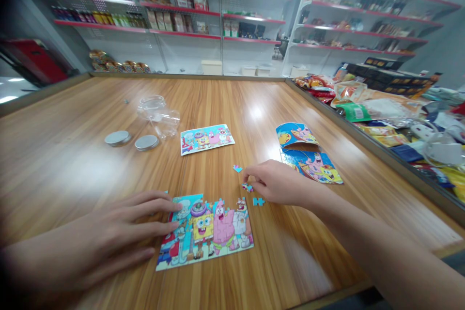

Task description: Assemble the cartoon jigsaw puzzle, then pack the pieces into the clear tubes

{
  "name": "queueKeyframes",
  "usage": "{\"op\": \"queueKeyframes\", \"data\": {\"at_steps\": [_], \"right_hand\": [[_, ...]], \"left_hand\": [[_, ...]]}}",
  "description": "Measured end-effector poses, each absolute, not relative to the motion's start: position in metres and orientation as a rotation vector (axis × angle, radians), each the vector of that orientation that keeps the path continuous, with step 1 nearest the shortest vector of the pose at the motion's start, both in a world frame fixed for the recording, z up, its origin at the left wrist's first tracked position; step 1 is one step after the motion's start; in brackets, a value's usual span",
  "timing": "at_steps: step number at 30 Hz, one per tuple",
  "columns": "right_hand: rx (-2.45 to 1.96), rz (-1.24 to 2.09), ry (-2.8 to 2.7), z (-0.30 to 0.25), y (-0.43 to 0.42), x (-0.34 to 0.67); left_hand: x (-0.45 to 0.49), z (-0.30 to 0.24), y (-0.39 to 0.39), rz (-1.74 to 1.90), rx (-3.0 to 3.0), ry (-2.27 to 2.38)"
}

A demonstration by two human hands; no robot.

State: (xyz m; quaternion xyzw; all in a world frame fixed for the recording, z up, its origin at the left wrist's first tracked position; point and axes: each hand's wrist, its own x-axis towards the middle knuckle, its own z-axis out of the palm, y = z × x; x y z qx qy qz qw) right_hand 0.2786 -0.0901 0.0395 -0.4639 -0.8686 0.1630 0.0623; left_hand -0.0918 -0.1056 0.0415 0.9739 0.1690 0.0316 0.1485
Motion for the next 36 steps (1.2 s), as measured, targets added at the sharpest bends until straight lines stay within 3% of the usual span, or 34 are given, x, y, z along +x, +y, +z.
{"op": "queueKeyframes", "data": {"at_steps": [14, 36], "right_hand": [[-1.510, 0.366, -2.590, 0.035, -0.090, 0.277], [-1.702, 0.472, -2.466, 0.029, -0.093, 0.276]], "left_hand": [[-0.094, 0.041, -0.106, 0.097, 2.805, 0.486], [-0.093, 0.043, -0.105, 0.137, 2.755, 0.492]]}}
